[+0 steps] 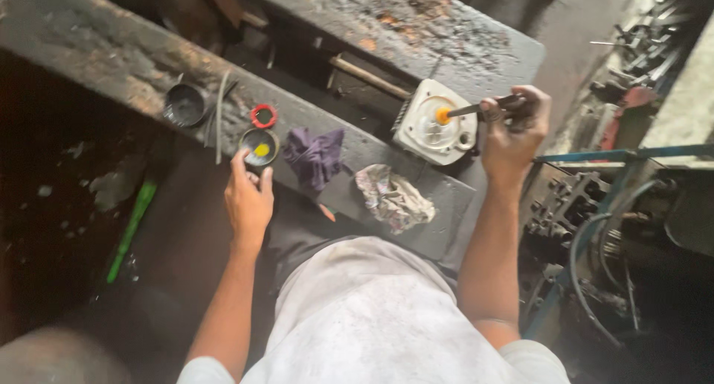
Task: The person laps an engine valve into its seat on a cylinder head. They apply a compound from small containers, insert the valve, and rotate it using a tool and by rubbing their palms together, periodically wiping the components with a cloth.
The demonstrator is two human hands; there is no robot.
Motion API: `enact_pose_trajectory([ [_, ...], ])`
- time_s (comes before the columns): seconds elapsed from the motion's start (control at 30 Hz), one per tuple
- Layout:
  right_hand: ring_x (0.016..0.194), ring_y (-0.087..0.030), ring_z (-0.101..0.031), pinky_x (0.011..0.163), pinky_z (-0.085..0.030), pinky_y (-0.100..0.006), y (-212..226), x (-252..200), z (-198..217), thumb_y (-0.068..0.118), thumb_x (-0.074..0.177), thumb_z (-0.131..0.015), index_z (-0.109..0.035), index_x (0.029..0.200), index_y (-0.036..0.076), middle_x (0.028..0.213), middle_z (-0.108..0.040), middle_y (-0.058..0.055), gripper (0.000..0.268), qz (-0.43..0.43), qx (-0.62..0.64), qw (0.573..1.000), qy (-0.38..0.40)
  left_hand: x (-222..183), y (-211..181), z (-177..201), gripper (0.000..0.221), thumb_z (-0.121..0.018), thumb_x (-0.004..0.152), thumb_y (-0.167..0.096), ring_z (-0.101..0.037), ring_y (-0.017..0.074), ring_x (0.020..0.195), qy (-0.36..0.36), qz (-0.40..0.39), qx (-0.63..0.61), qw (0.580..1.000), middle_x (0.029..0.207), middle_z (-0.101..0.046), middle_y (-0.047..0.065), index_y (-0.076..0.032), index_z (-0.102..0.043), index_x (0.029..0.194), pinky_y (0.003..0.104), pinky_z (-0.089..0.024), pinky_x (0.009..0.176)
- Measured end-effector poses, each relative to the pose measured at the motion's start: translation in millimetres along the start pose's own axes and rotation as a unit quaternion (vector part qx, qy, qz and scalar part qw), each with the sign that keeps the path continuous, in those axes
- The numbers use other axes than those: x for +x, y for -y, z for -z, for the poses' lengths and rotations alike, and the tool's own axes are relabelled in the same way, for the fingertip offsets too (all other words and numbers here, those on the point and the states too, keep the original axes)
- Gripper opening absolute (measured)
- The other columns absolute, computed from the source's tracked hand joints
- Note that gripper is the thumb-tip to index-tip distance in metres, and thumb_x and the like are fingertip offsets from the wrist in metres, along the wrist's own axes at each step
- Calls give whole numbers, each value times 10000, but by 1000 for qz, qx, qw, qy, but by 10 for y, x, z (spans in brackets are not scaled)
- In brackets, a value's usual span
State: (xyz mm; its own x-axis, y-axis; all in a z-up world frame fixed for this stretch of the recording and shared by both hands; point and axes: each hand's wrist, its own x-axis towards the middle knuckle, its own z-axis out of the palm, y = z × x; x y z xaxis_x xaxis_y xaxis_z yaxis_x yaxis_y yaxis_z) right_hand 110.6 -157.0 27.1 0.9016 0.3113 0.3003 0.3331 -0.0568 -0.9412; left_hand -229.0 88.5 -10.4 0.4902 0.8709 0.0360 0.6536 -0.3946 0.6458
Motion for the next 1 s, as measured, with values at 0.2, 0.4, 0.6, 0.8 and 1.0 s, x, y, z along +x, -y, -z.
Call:
enact_pose_trajectory([
  [0.2, 1023, -110, -620, 912, -535, -239, -68, -48, -17, -91, 1145, -700, -546, 1318, -22, 1142, -610, -70, 242, 39, 55, 997, 38, 110, 277, -136, 611, -847, 846, -224, -651, 342, 725, 5, -9, 24, 1000, 759, -642, 112, -186, -566, 1387, 487, -503, 687],
  [0.4, 1008, -113, -655, 843, -519, -235, 57, -63, 9, -77, 1088, -645, -459, 1381, 30, 1149, -722, -79, 363, 5, -42, 997, 58, 285, 27, -36, 784, -909, 745, -359, -554, 375, 1079, 1, 3, 125, 992, 1150, -578, 149, -288, -554, 1440, 561, -444, 908],
  [0.6, 1172, -148, -709, 946, -587, -254, 8, -15, 5, -121, 1049, -596, -473, 1413, 29, 1200, -719, -89, 412, 23, -44, 998, 38, 657, 19, -100, 842, -935, 691, -413, -329, 431, 1371, -8, -84, 148, 985, 1458, -406, 154, -262, -548, 1423, 714, -262, 1017],
  [0.8, 1067, -151, -663, 944, -557, -266, 59, -54, -19, -129, 1022, -704, -470, 1425, 6, 1092, -665, -95, 485, 31, -44, 998, 40, 918, 69, -320, 861, -897, 784, -364, -396, 375, 1360, 0, -41, 108, 993, 1377, -584, 96, -192, -457, 1503, 742, -250, 1046],
  [1.0, 978, -132, -648, 857, -565, -266, 14, -47, -76, -93, 992, -770, -510, 1374, -2, 1039, -656, -102, 471, -25, -50, 998, 4, 1050, 27, -385, 892, -895, 744, -328, -440, 322, 1331, 6, -17, 111, 994, 1230, -668, 14, -187, -432, 1493, 740, -243, 1052],
])
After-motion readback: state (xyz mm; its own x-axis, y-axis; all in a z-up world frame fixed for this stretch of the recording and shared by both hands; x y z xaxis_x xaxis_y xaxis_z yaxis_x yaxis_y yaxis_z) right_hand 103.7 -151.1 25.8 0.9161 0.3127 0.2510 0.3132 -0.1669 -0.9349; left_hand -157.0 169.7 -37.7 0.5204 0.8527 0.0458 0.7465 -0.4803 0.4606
